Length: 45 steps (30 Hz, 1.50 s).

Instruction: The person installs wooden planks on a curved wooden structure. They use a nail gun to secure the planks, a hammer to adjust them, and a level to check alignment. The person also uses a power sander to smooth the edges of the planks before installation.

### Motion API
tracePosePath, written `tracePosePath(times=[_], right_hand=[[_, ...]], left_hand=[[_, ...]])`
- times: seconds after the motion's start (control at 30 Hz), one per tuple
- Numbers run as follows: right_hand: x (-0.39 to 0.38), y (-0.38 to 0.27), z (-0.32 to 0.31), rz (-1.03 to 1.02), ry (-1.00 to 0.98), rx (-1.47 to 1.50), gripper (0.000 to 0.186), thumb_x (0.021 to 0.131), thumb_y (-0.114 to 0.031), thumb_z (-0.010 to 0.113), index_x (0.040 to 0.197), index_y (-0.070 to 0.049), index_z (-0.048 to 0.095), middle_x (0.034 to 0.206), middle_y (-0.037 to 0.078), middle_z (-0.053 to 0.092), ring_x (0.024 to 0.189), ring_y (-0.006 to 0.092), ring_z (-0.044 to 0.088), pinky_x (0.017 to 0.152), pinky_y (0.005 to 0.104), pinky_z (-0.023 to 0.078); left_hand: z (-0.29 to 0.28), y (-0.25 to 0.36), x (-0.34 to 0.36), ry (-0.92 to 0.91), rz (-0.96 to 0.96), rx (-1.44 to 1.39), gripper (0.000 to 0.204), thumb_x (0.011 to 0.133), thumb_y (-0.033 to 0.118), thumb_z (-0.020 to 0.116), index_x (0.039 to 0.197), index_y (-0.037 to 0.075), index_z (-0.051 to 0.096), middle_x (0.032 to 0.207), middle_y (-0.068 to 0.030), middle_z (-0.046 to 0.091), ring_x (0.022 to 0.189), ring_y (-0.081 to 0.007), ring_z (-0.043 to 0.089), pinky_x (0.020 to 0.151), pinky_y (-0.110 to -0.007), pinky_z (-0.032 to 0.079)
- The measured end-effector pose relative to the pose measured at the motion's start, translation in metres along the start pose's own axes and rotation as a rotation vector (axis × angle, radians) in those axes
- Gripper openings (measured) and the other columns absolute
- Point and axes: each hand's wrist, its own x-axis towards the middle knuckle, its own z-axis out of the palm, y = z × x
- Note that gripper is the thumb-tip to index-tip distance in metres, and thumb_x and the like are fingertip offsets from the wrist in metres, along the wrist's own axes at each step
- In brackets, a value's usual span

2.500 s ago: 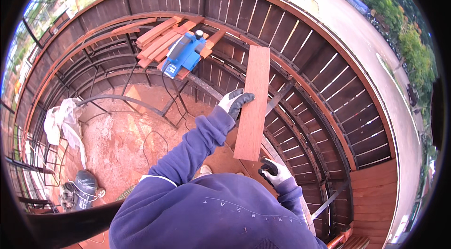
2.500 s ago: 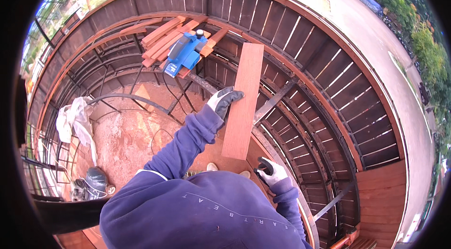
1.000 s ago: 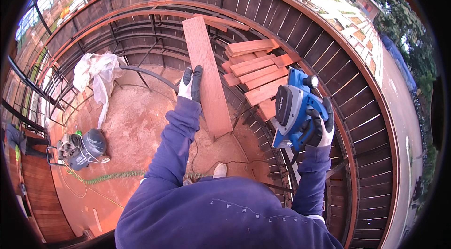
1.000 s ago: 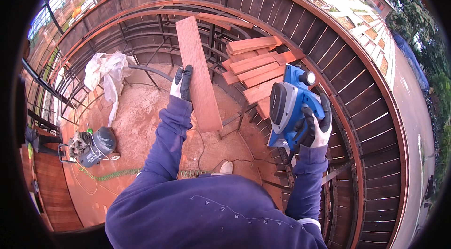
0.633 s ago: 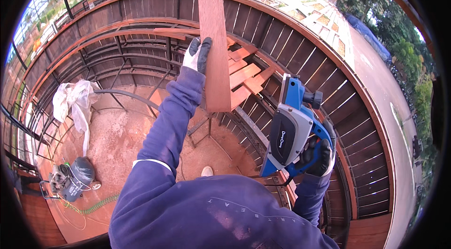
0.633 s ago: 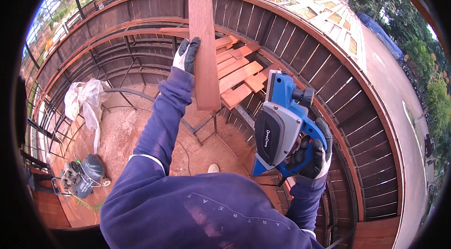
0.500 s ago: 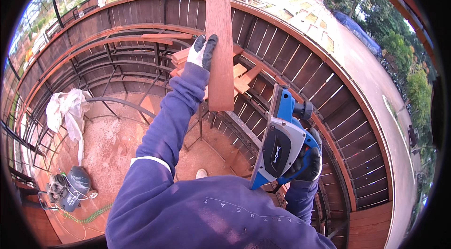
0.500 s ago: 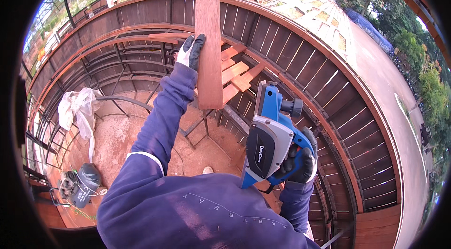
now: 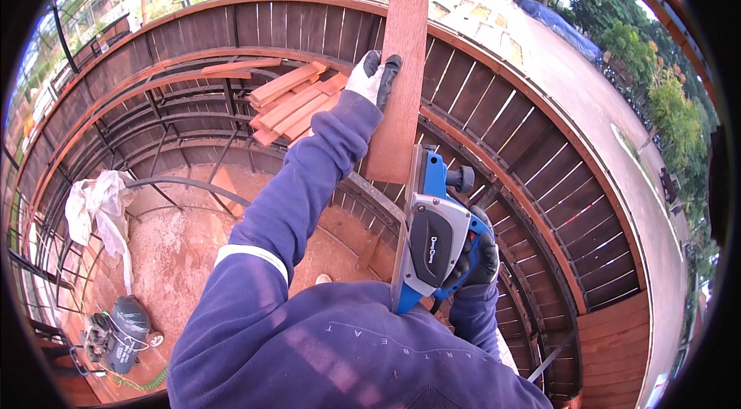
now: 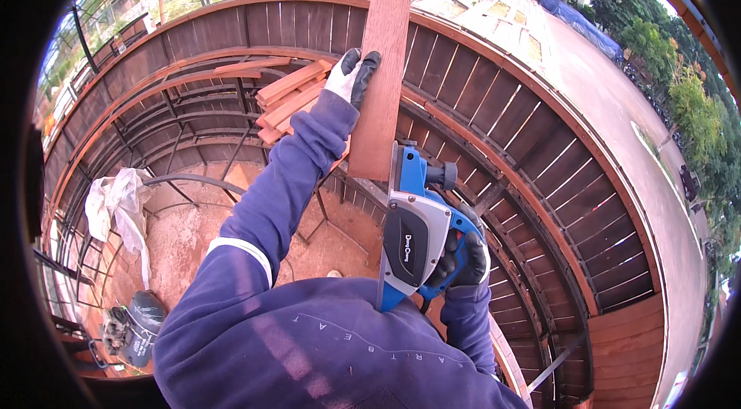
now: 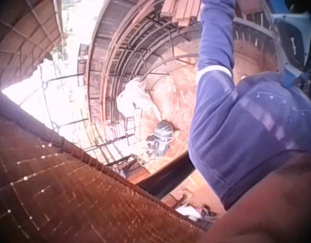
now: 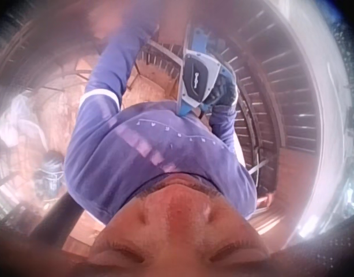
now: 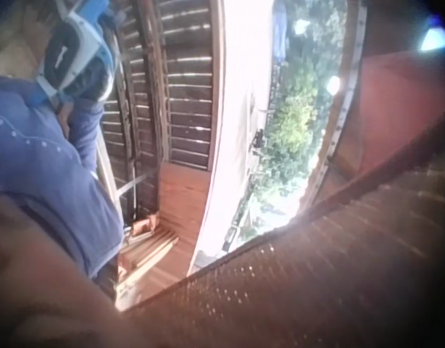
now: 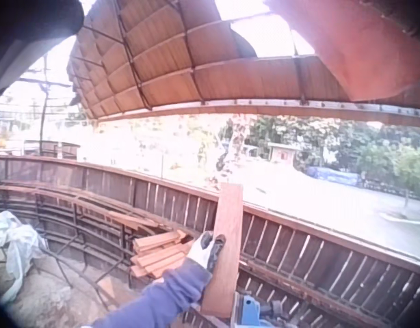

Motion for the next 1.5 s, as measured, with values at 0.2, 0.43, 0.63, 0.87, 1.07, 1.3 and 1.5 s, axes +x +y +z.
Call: tracePosePath(times=[0.2,0.43,0.63,0.87,1.07,1.3,1.5], right_hand=[[0.0,0.005,-0.003,-0.033,-0.046,0.062,0.056,0.094,-0.027,0.055,0.142,-0.004,0.037,0.081,0.011,0.059,0.044,0.0129,0.053,0.042,0.025,0.05],[0.003,0.008,-0.002,-0.038,-0.05,0.036,0.053,0.094,-0.027,0.057,0.139,-0.005,0.04,0.084,0.01,0.059,0.045,0.0124,0.052,0.04,0.0248,0.047],[0.008,0.01,0.0,-0.055,-0.027,0.01,0.05,0.095,-0.028,0.055,0.137,-0.005,0.042,0.082,0.009,0.057,0.045,0.0112,0.05,0.038,0.0231,0.045],[0.01,0.01,-0.002,-0.047,-0.083,-0.034,0.059,0.093,-0.035,0.055,0.139,-0.003,0.039,0.087,0.007,0.061,0.053,0.0095,0.057,0.052,0.0233,0.055],[0.015,0.013,0.005,-0.089,0.039,-0.007,0.05,0.097,-0.027,0.052,0.139,-0.004,0.04,0.085,0.009,0.056,0.048,0.0111,0.051,0.039,0.0244,0.047],[0.015,0.01,0.003,-0.08,-0.017,0.031,0.05,0.096,-0.026,0.054,0.139,-0.004,0.04,0.086,0.009,0.057,0.049,0.0118,0.053,0.039,0.0247,0.047],[0.015,0.007,-0.001,-0.042,-0.045,0.028,0.053,0.093,-0.029,0.059,0.137,-0.004,0.041,0.082,0.007,0.057,0.048,0.0118,0.053,0.039,0.0244,0.046]], left_hand=[[0.006,0.012,-0.008,0.032,-0.104,-0.012,0.027,0.094,0.029,0.065,0.101,0.002,0.061,0.086,0.0013,0.058,0.077,-0.0055,0.048,0.069,-0.023,0.044],[0.007,0.011,-0.025,0.037,-0.026,0.026,0.026,0.096,0.026,0.062,0.103,0.001,0.06,0.088,-0.0002,0.06,0.079,-0.0064,0.049,0.071,-0.024,0.045],[0.006,0.009,-0.038,0.044,-0.135,0.019,0.03,0.095,0.026,0.063,0.106,-0.001,0.059,0.093,-0.0025,0.061,0.083,-0.0082,0.051,0.074,-0.025,0.045],[0.007,0.018,-0.055,0.043,-0.195,0.119,0.037,0.095,0.032,0.063,0.11,-0.002,0.057,0.097,-0.0067,0.062,0.087,-0.0112,0.052,0.079,-0.027,0.046],[0.007,0.008,-0.066,0.062,-0.108,0.142,0.034,0.096,0.028,0.06,0.11,-0.002,0.057,0.094,-0.0084,0.063,0.084,-0.0134,0.053,0.076,-0.028,0.046],[0.007,0.004,-0.073,-0.006,-0.209,0.048,0.035,0.095,0.033,0.062,0.108,0.0,0.058,0.094,-0.0038,0.061,0.083,-0.0094,0.051,0.076,-0.025,0.045],[-0.006,0.008,-0.016,0.07,-0.088,-0.157,0.025,0.093,0.026,0.067,0.103,0.004,0.061,0.085,0.0007,0.062,0.072,-0.0061,0.053,0.063,-0.023,0.046]])
